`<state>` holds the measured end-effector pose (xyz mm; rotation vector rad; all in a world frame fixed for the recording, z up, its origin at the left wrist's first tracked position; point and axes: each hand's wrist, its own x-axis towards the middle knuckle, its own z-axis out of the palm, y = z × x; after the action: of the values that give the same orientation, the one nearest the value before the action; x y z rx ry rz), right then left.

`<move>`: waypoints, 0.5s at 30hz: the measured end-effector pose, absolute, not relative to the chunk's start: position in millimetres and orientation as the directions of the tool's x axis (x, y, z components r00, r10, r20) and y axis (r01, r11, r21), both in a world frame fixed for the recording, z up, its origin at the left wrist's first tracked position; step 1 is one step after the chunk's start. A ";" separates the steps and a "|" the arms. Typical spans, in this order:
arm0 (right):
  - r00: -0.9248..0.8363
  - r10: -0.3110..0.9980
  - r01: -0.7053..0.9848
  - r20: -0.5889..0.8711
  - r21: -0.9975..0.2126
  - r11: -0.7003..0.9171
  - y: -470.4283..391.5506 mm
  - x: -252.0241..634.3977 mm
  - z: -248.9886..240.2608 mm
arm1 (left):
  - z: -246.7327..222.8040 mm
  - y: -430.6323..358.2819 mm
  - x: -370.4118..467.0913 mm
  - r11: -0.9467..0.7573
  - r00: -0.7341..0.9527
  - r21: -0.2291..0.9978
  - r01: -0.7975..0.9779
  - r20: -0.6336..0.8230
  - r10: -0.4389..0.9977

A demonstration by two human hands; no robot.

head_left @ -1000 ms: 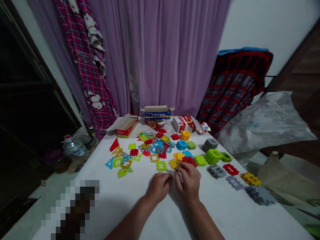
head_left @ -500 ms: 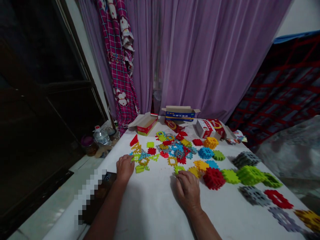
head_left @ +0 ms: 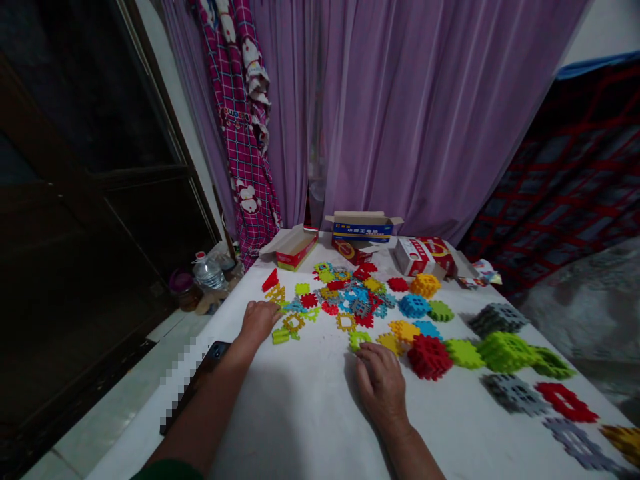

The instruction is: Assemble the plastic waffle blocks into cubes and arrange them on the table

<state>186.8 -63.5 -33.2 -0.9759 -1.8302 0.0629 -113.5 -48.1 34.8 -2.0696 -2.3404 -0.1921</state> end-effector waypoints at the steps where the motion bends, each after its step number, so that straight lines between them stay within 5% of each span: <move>1: -0.152 0.638 0.588 0.755 -0.450 0.673 -63.1 187.6 -33.1 | 36.8 -47.5 -112.7 0.130 -0.140 0.091 0.987 0.122 0.983; 5: -0.126 0.626 0.580 0.770 -0.455 0.676 -62.0 190.4 -32.1 | 43.2 -45.5 -107.7 0.204 -0.259 0.204 0.957 0.291 0.921; 8: -0.113 0.669 0.546 0.735 -0.517 0.659 -63.3 189.5 -31.9 | 42.0 -45.7 -94.0 0.156 -0.344 0.468 0.870 0.350 0.871; 12: -0.046 0.792 0.435 0.609 -0.702 0.565 -67.7 182.7 -35.4 | 26.3 -50.0 -50.6 0.091 -0.363 0.891 0.444 0.085 0.928; 15: 0.046 0.913 0.296 0.405 -0.878 0.375 -69.6 176.9 -38.0 | 11.5 -56.6 -9.2 0.174 -0.239 0.973 0.153 -0.135 0.962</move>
<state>176.9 -69.6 -38.0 -1.1426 -1.4944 0.6782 -9.2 -56.6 11.5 -1.9695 -2.8314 -2.0944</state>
